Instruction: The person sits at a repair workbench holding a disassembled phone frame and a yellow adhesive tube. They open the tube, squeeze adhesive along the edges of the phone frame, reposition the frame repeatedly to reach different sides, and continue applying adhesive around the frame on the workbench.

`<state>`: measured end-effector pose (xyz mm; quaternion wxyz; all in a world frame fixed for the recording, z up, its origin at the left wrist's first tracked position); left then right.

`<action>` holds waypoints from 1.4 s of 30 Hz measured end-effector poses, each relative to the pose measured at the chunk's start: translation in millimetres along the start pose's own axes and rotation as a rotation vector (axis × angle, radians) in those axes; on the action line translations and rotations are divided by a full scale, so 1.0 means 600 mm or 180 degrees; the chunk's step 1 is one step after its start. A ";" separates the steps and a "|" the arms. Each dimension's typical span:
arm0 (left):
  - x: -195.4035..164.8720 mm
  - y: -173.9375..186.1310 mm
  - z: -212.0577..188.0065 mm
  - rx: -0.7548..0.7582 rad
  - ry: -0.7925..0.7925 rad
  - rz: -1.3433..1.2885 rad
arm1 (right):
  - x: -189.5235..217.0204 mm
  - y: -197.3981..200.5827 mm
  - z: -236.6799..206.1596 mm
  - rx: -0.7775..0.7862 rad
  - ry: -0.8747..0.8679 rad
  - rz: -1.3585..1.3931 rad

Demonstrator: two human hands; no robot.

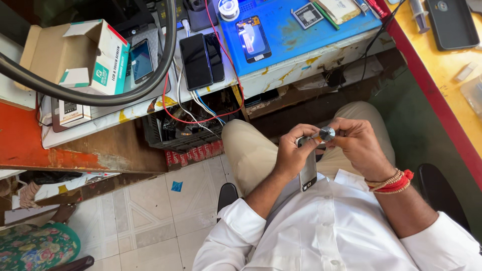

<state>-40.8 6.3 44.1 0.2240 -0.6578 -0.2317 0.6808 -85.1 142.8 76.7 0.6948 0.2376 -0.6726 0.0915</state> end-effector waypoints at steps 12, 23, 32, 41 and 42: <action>0.034 0.045 0.004 -0.0352 0.0088 -0.1223 | 0.139 -0.033 -0.045 -0.0416 0.1655 -0.2123; 0.011 0.002 -0.004 0.0016 0.0176 -0.1283 | 0.144 -0.021 -0.051 -0.1027 0.1655 -0.1971; -0.019 -0.014 -0.011 0.0295 -0.0396 -0.0398 | 0.035 0.005 -0.031 -0.1071 0.0628 0.0085; -0.045 -0.004 -0.020 0.0063 -0.1007 0.0599 | 0.037 -0.012 -0.029 -0.0928 0.0672 -0.0145; -0.048 -0.003 -0.019 0.0034 -0.1025 0.0646 | 0.056 -0.012 -0.030 -0.0912 0.0732 -0.0439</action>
Point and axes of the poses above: each hand's wrist, its own z-axis towards the middle knuckle, its own y-axis out of the back of the hand, x = y × z, the point moved 9 cm from there along z, towards the middle knuckle, and after that the axes turned 14 degrees about -z, right-handed, at the moved point
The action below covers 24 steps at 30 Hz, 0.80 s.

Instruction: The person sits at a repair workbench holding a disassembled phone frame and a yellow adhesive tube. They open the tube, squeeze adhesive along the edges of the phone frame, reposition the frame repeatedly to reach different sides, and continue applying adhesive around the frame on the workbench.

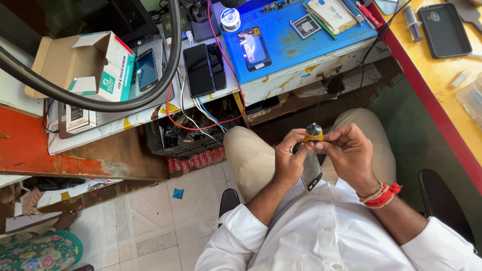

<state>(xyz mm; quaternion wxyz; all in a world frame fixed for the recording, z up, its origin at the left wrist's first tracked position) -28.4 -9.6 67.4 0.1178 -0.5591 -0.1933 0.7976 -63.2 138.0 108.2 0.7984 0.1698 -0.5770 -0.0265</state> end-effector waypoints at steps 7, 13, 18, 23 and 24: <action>-0.018 -0.009 0.000 0.0110 -0.0220 0.0390 | 0.171 0.058 0.017 -0.0244 0.1351 -0.1631; -0.042 -0.021 -0.003 0.0114 -0.0467 0.0643 | 0.228 0.060 0.017 -0.0305 0.1990 -0.2482; -0.047 -0.027 -0.004 0.0144 -0.0477 0.0732 | 0.236 0.055 0.017 -0.0282 0.2170 -0.2780; -0.044 -0.027 -0.004 0.0182 -0.0479 0.0815 | 0.245 0.050 0.015 -0.0254 0.2358 -0.2968; -0.044 -0.027 -0.004 0.0197 -0.0486 0.0824 | 0.247 0.050 0.015 -0.0262 0.2396 -0.3018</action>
Point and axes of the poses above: each hand's wrist, its own z-axis towards the middle knuckle, its own y-axis out of the back of the hand, x = y × z, the point moved 9 cm from there along z, towards the middle knuckle, and after that the axes turned 14 degrees about -z, right-handed, at the moved point
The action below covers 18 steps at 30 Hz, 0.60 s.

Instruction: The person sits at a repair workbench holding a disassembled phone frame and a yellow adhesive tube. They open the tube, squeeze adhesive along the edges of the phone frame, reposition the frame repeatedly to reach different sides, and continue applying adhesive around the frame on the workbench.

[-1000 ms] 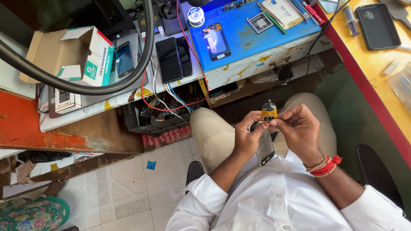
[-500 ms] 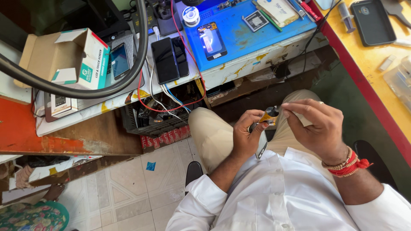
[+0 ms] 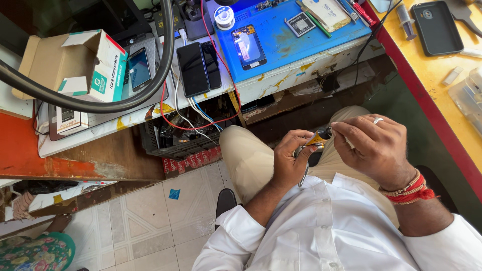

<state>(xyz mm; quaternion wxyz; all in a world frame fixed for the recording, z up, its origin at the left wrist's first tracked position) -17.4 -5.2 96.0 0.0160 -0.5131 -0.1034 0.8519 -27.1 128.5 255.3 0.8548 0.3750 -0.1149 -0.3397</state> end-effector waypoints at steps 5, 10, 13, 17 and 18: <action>0.009 -0.007 -0.001 0.0064 0.0145 -0.0066 | 0.006 0.007 0.011 -0.0025 0.0191 -0.0136; 0.011 -0.014 -0.005 0.0153 0.0281 -0.0005 | 0.010 0.008 0.019 0.0231 0.0539 -0.0402; 0.012 -0.019 -0.004 0.0222 0.0393 0.0011 | 0.004 0.004 0.020 0.0513 0.0772 -0.0561; 0.006 -0.028 -0.004 0.0318 0.0338 0.0022 | -0.002 0.000 0.015 0.0674 0.1009 -0.0615; 0.005 -0.029 -0.004 0.0327 0.0311 0.0041 | -0.005 -0.001 0.013 0.0688 0.1003 -0.0572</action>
Point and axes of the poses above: each hand's wrist, its own z-axis towards the middle knuckle, its own y-axis out of the back of the hand, x = y × z, the point moved 9 cm from there along z, towards the middle knuckle, and after that the axes turned 14 degrees about -z, right-handed, at the moved point
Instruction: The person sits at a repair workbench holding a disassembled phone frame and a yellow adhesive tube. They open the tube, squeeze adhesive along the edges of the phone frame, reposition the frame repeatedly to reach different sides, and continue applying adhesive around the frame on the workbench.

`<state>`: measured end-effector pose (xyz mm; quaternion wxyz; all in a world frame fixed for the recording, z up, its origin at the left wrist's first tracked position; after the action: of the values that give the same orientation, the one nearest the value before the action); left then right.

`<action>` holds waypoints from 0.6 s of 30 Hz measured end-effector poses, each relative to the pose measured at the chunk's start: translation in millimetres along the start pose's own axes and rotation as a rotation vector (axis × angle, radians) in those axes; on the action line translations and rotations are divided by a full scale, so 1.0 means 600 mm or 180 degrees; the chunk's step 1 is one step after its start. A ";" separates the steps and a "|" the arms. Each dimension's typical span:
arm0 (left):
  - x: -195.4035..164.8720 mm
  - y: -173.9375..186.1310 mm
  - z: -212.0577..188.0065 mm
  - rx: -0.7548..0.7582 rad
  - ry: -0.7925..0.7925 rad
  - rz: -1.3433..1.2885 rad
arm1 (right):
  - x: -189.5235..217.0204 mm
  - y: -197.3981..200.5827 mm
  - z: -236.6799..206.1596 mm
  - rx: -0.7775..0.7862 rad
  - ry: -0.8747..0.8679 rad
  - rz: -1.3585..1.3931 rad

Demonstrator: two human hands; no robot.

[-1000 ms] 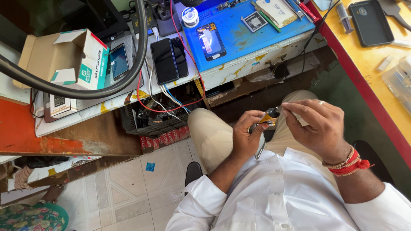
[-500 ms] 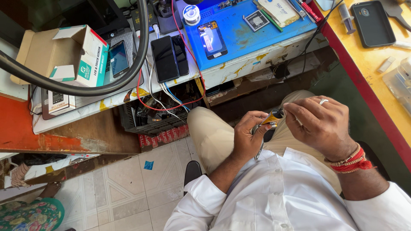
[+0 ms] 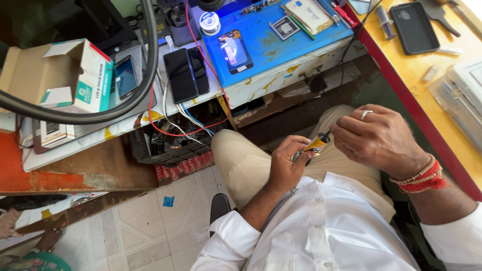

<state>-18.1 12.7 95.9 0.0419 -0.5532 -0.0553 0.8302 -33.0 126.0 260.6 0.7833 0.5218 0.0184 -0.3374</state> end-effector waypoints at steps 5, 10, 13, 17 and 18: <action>0.003 -0.009 -0.003 0.0114 -0.0015 0.0107 | -0.009 -0.012 -0.022 0.0019 -0.0129 0.0271; 0.009 -0.015 -0.004 0.0194 -0.0002 0.0139 | -0.030 -0.031 -0.049 -0.0120 -0.0550 0.0917; 0.008 -0.019 -0.005 0.0287 -0.0033 0.0038 | -0.042 -0.048 -0.066 -0.0133 -0.0912 0.1338; 0.012 -0.025 -0.006 0.0378 0.0108 -0.0093 | -0.049 -0.062 -0.086 -0.0212 -0.1236 0.1735; 0.011 -0.026 -0.006 0.0382 0.0103 -0.0101 | -0.051 -0.065 -0.091 -0.0198 -0.1339 0.1848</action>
<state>-17.1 29.3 90.4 0.0890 -0.5621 -0.0135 0.8221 -60.6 178.0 215.9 0.8486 0.4003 -0.2820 -0.2001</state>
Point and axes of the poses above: each hand's wrist, its own z-axis towards the middle knuckle, its own y-axis out of the back of the hand, x = y × z, the point moved 9 cm from there along z, towards the middle knuckle, and after that the axes turned 14 degrees about -z, right-handed, at the moved point
